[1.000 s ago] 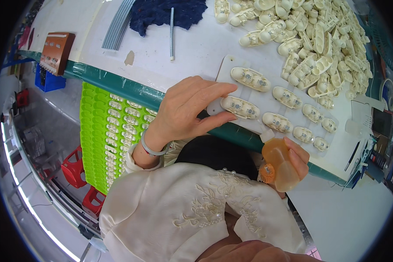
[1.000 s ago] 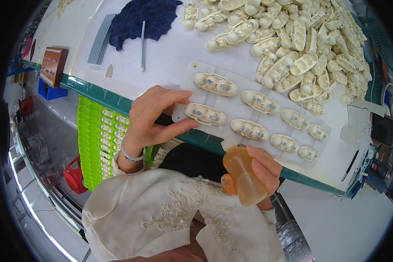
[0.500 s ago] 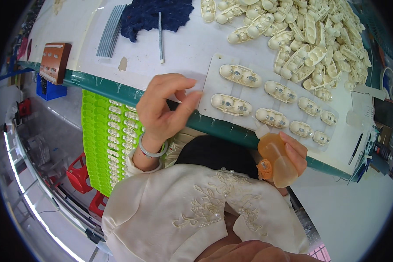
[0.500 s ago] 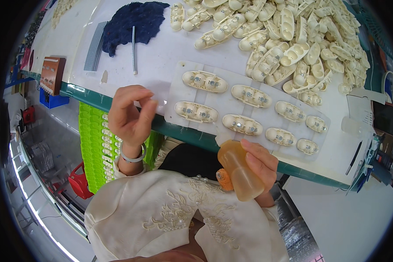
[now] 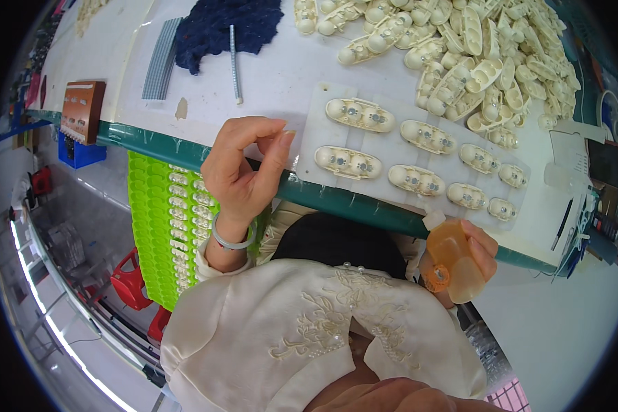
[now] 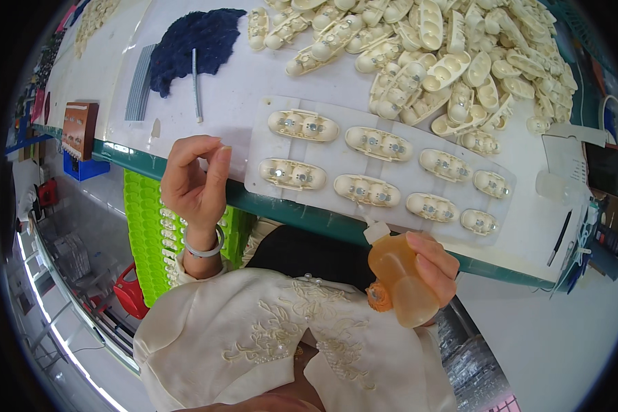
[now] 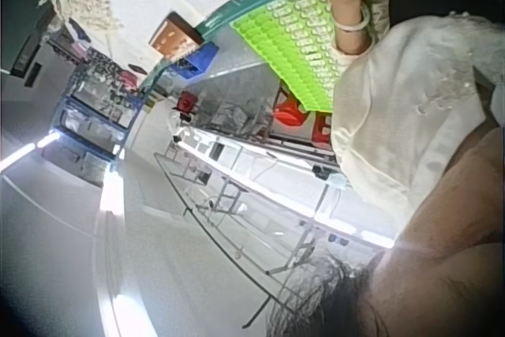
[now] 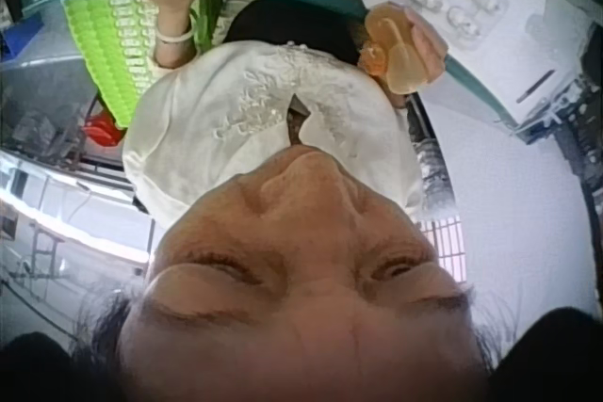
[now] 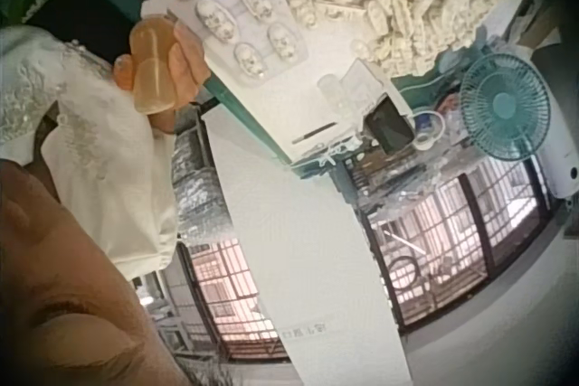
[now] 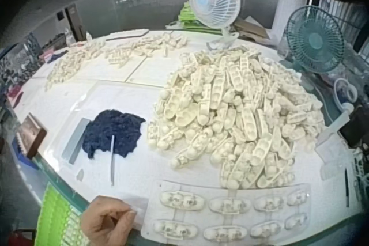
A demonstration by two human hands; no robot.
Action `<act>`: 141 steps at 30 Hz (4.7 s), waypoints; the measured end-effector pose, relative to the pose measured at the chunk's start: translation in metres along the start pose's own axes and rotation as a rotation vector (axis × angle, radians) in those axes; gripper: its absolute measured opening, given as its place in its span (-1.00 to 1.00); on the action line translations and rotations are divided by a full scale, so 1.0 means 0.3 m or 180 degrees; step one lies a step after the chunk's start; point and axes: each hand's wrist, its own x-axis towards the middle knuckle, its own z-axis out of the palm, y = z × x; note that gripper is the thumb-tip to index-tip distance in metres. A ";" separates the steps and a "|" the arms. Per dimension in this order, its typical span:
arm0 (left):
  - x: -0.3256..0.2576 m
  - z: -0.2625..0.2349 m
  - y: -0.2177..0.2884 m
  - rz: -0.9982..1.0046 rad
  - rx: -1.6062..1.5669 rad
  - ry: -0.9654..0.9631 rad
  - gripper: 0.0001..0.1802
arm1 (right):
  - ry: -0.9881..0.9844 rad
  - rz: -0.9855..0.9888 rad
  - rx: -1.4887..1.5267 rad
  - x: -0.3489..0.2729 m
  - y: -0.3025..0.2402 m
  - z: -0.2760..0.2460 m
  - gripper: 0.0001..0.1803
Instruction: The recorder is assembling small plastic components, applying glue from a bottle and using a metal tool to clean or scrape the parts.
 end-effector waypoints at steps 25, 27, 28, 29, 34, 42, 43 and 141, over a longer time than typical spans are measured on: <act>0.009 0.012 0.011 -0.0190 0.0175 -0.0206 -0.83 | 0.0113 0.0363 0.0299 -0.039 0.026 -0.073 -0.66; 0.010 0.011 0.008 -0.0172 0.0176 -0.0204 -0.83 | -0.0005 0.0405 0.0217 -0.017 0.016 -0.083 -0.65; 0.009 0.010 0.008 -0.0167 0.0171 -0.0215 -0.83 | -0.0127 0.0442 0.0151 -0.009 0.015 -0.083 -0.64; 0.008 0.009 0.008 -0.0184 0.0172 -0.0212 -0.83 | -0.0115 0.0447 0.0146 -0.009 0.021 -0.076 -0.64; 0.009 0.015 0.007 -0.0166 0.0231 -0.0253 -0.83 | 0.0037 0.0286 0.0317 0.006 0.020 -0.034 -0.66; 0.011 0.019 0.008 -0.0208 0.0264 -0.0283 -0.84 | 0.0115 0.0209 0.0446 -0.015 0.026 -0.058 -0.65; 0.011 0.019 0.009 -0.0207 0.0261 -0.0290 -0.84 | 0.0336 0.0218 0.0425 -0.024 0.023 -0.055 -0.64; 0.003 0.019 -0.002 -0.0804 0.0455 -0.0302 -0.89 | 0.1654 0.0483 -0.0735 -0.122 0.090 -0.176 -0.52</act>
